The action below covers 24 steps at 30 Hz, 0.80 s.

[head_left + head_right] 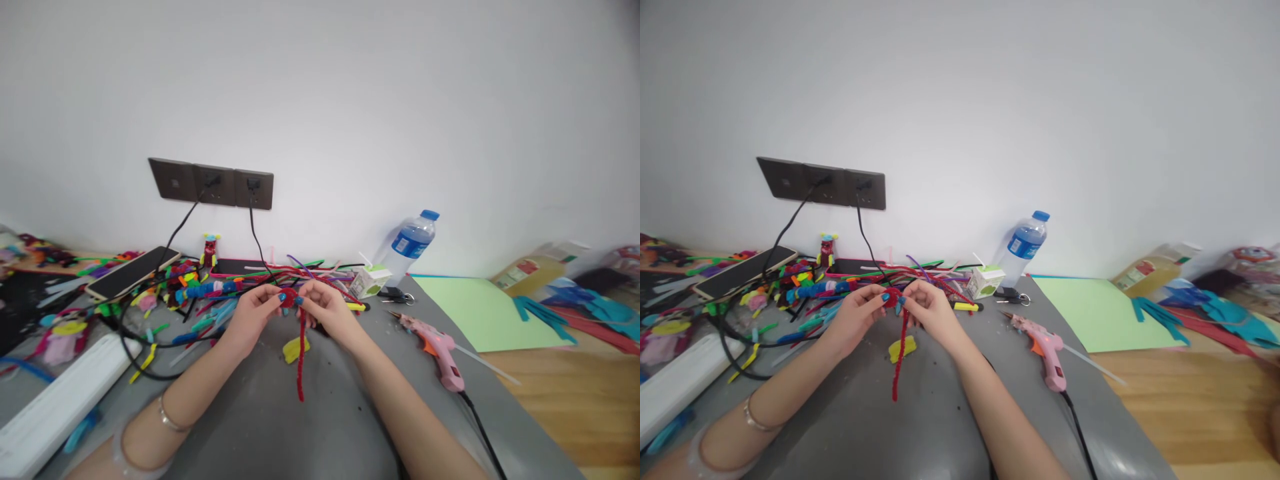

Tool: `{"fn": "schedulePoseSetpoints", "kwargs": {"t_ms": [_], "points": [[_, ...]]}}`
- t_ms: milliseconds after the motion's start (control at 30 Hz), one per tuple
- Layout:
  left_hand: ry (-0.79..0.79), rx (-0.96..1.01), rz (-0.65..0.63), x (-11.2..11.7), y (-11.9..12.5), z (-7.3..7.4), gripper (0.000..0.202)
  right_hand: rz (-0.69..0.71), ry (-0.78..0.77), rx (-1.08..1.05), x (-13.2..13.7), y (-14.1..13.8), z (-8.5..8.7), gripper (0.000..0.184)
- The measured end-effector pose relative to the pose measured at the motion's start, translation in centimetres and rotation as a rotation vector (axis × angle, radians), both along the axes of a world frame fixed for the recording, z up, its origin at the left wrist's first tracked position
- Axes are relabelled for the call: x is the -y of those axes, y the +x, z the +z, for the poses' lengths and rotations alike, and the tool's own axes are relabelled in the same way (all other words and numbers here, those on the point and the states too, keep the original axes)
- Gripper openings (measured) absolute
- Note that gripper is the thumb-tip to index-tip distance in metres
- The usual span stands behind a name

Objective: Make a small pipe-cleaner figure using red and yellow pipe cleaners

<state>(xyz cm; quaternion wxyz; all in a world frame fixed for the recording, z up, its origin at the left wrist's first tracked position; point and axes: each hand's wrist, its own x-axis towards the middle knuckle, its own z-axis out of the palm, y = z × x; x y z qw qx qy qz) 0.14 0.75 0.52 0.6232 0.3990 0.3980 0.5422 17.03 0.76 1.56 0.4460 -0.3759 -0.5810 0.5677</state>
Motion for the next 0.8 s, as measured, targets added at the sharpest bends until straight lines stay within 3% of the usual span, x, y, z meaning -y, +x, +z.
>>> {"fn": "schedulePoseSetpoints", "kwargs": {"t_ms": [200,567,800], "points": [[0.003,-0.011,0.033,-0.01,0.00,-0.28,0.026,0.041,-0.032,0.012,0.05,-0.02,0.00,0.031],[0.067,-0.115,0.042,-0.11,-0.13,-0.83,0.023,0.091,-0.120,-0.073,0.25,-0.09,-0.14,0.041],[0.104,-0.144,0.073,-0.07,-0.32,-0.57,0.025,0.067,-0.062,-0.007,0.16,0.11,-0.09,0.038]]}}
